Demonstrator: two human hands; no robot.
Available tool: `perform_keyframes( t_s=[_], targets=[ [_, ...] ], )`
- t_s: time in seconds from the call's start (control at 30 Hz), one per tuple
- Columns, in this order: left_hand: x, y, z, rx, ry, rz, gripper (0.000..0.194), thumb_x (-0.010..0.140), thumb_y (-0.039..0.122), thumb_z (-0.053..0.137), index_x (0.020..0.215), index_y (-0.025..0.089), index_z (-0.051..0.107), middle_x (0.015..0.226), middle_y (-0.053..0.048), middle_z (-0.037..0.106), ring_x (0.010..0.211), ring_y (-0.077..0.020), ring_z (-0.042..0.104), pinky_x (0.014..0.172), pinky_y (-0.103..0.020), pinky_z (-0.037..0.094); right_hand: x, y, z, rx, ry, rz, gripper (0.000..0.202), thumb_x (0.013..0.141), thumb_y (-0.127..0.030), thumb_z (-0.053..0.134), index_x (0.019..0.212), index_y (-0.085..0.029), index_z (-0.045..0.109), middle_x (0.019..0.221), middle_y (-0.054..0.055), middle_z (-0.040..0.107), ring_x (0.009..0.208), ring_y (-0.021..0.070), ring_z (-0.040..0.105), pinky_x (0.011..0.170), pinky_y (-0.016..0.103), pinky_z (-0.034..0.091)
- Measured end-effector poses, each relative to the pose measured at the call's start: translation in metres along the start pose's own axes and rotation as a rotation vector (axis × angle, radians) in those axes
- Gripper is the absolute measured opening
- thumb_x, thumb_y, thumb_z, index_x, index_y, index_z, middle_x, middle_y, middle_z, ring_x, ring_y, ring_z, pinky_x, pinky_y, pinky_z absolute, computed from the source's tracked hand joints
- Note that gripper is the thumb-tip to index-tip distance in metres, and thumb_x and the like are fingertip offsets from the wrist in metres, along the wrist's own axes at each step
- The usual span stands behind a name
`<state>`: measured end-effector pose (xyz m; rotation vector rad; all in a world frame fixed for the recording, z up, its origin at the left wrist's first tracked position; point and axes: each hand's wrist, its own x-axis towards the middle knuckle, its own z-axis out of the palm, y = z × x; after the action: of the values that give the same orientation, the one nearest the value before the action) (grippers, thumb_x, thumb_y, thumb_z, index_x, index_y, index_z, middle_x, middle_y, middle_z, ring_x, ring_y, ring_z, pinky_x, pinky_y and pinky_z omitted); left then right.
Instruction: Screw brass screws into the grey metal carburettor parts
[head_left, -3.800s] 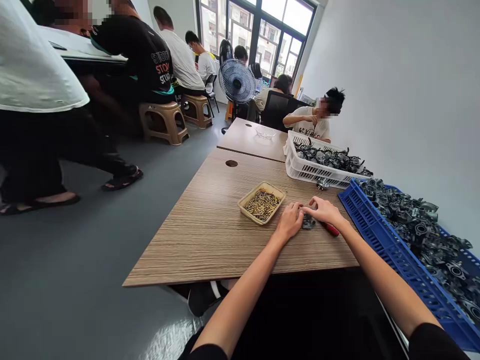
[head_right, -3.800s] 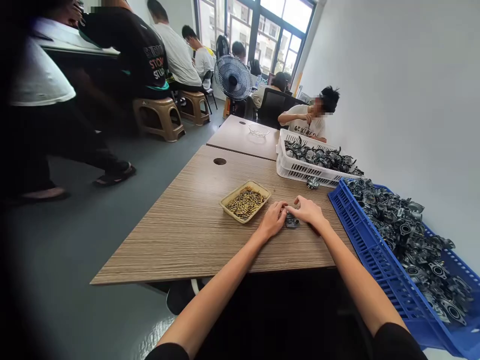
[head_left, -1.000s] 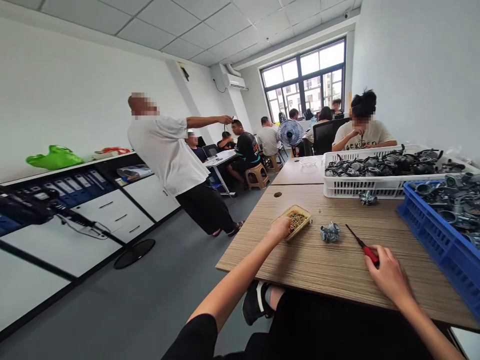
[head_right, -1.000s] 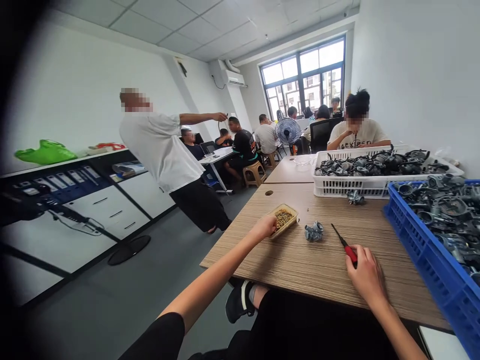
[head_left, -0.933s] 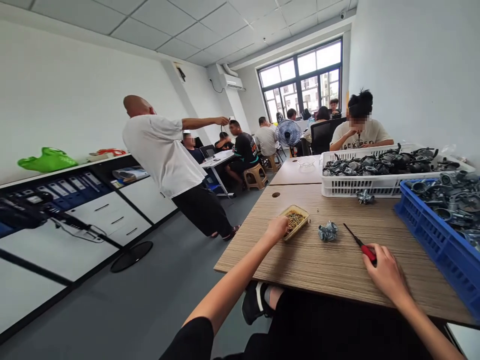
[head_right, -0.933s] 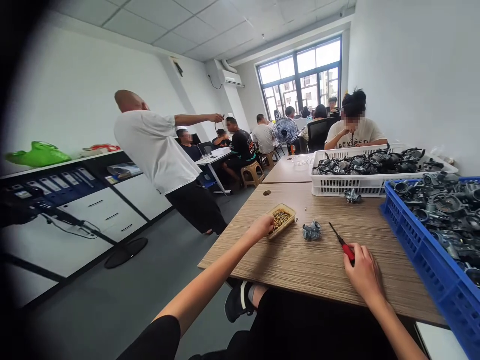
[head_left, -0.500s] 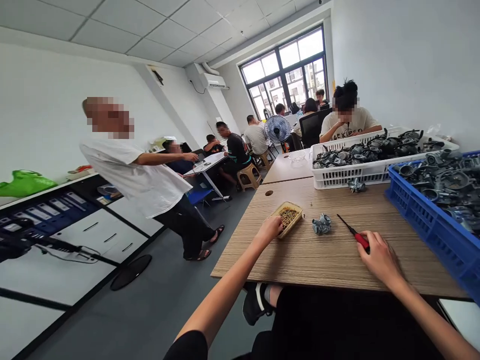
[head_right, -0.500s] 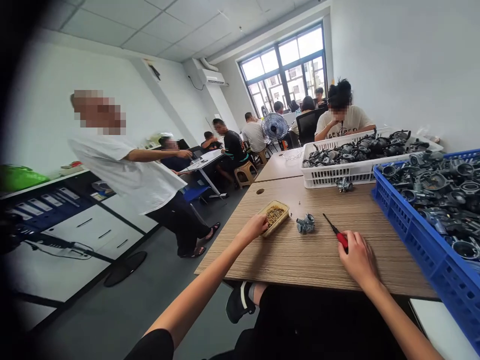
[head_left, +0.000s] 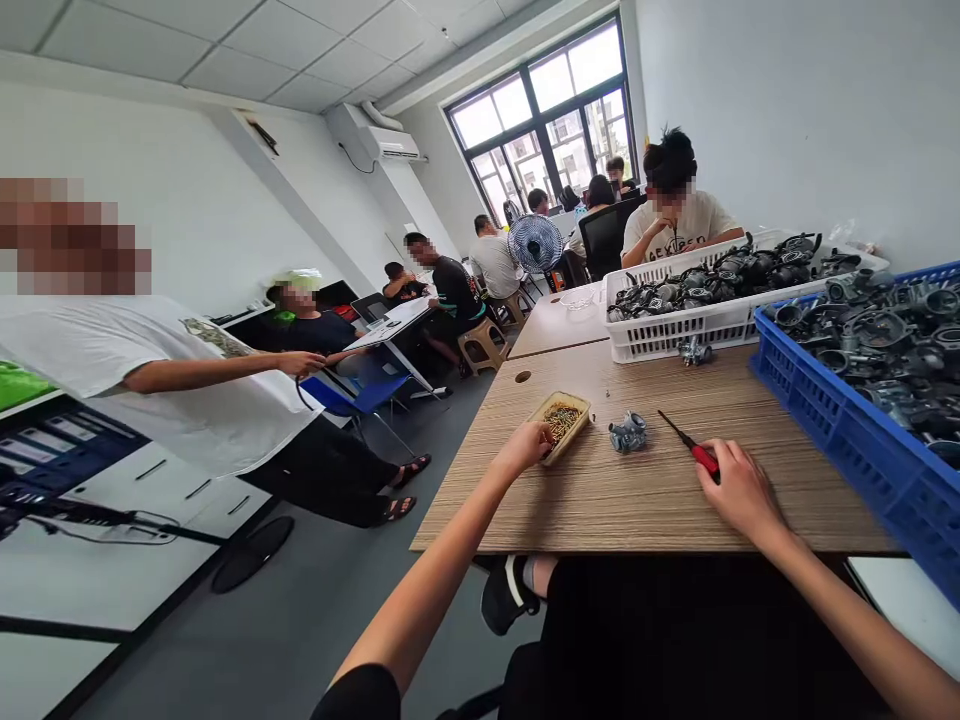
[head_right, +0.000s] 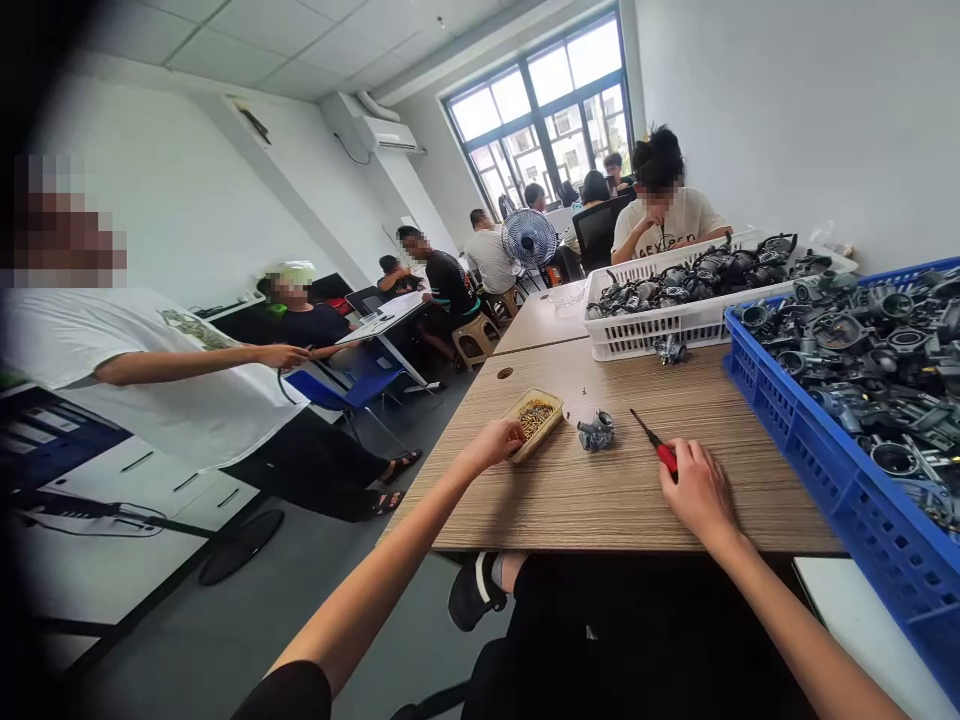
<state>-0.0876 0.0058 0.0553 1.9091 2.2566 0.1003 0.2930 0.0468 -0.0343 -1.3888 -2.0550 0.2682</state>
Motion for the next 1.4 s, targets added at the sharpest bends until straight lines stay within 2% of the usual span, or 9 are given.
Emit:
perform_keyframes(
  t_s=[0.23, 0.5, 0.6, 0.67, 0.73, 0.87, 1.0, 1.13, 1.4],
  targets=[
    [-0.001, 0.003, 0.006, -0.001, 0.059, 0.006, 0.015, 0.079, 0.007, 0.062, 0.08, 0.019, 0.069, 0.087, -0.005, 0.074, 0.087, -0.0205, 0.068, 0.072, -0.026, 0.047, 0.0, -0.001, -0.001, -0.003, -0.005, -0.005, 0.018, 0.094, -0.028, 0.054, 0.109, -0.021, 0.061, 0.104, 0.01, 0.067, 0.095, 0.0273, 0.065, 0.08, 0.036, 0.047],
    [-0.007, 0.005, 0.009, -0.061, 0.146, 0.01, 0.013, 0.082, 0.006, 0.059, 0.082, 0.018, 0.064, 0.079, -0.002, 0.069, 0.076, -0.0166, 0.064, 0.068, -0.025, 0.044, 0.001, -0.001, -0.002, 0.004, -0.019, -0.002, 0.018, 0.093, -0.027, 0.054, 0.109, -0.02, 0.061, 0.104, 0.01, 0.067, 0.095, 0.0273, 0.064, 0.082, 0.037, 0.047],
    [-0.013, 0.018, 0.004, -0.133, 0.269, 0.074, 0.012, 0.085, 0.008, 0.059, 0.084, 0.019, 0.064, 0.076, 0.0, 0.066, 0.069, -0.0146, 0.06, 0.064, -0.025, 0.042, 0.001, -0.001, -0.001, 0.01, -0.015, -0.003, 0.017, 0.093, -0.026, 0.055, 0.108, -0.021, 0.061, 0.102, 0.009, 0.067, 0.093, 0.0264, 0.064, 0.08, 0.036, 0.046],
    [-0.019, 0.034, 0.001, -0.186, 0.369, 0.162, 0.011, 0.086, 0.009, 0.06, 0.085, 0.019, 0.065, 0.078, 0.0, 0.065, 0.068, -0.0139, 0.059, 0.065, -0.025, 0.043, 0.001, -0.001, -0.001, 0.005, -0.015, -0.001, 0.017, 0.093, -0.027, 0.055, 0.108, -0.021, 0.061, 0.101, 0.009, 0.066, 0.091, 0.0261, 0.064, 0.079, 0.036, 0.046],
    [-0.025, 0.055, 0.0, -0.232, 0.421, 0.26, 0.012, 0.087, 0.009, 0.059, 0.086, 0.02, 0.066, 0.083, -0.001, 0.066, 0.072, -0.0136, 0.06, 0.069, -0.025, 0.045, 0.001, -0.001, -0.002, -0.001, -0.024, -0.002, 0.017, 0.094, -0.027, 0.055, 0.108, -0.02, 0.061, 0.102, 0.01, 0.066, 0.091, 0.0262, 0.064, 0.079, 0.036, 0.046],
    [-0.033, 0.097, 0.01, -0.313, 0.381, 0.376, 0.015, 0.086, 0.007, 0.061, 0.088, 0.02, 0.068, 0.083, -0.001, 0.065, 0.073, -0.0136, 0.06, 0.072, -0.025, 0.048, 0.001, 0.0, -0.003, 0.001, -0.026, -0.021, 0.019, 0.094, -0.027, 0.055, 0.109, -0.02, 0.061, 0.103, 0.011, 0.067, 0.094, 0.0275, 0.064, 0.082, 0.038, 0.047],
    [-0.029, 0.121, 0.031, -0.333, 0.332, 0.317, 0.015, 0.084, 0.005, 0.063, 0.086, 0.018, 0.069, 0.083, -0.002, 0.067, 0.073, -0.014, 0.061, 0.072, -0.025, 0.048, 0.001, 0.0, -0.003, 0.006, -0.021, -0.026, 0.018, 0.093, -0.026, 0.055, 0.109, -0.02, 0.061, 0.103, 0.01, 0.067, 0.094, 0.0271, 0.064, 0.083, 0.037, 0.047],
    [-0.021, 0.129, 0.045, -0.293, 0.324, 0.238, 0.017, 0.084, 0.003, 0.061, 0.082, 0.018, 0.069, 0.081, -0.003, 0.067, 0.074, -0.0151, 0.061, 0.071, -0.026, 0.047, 0.001, 0.0, -0.003, 0.008, -0.02, -0.028, 0.017, 0.093, -0.026, 0.056, 0.109, -0.021, 0.061, 0.101, 0.01, 0.067, 0.093, 0.026, 0.064, 0.081, 0.036, 0.047],
    [-0.016, 0.134, 0.049, -0.208, 0.3, 0.167, 0.016, 0.087, 0.007, 0.06, 0.08, 0.018, 0.068, 0.083, -0.005, 0.067, 0.077, -0.017, 0.062, 0.072, -0.027, 0.046, 0.002, -0.002, -0.005, 0.013, -0.054, -0.01, 0.017, 0.094, -0.025, 0.054, 0.109, -0.02, 0.061, 0.105, 0.011, 0.067, 0.094, 0.0263, 0.063, 0.082, 0.037, 0.047]
  ],
)
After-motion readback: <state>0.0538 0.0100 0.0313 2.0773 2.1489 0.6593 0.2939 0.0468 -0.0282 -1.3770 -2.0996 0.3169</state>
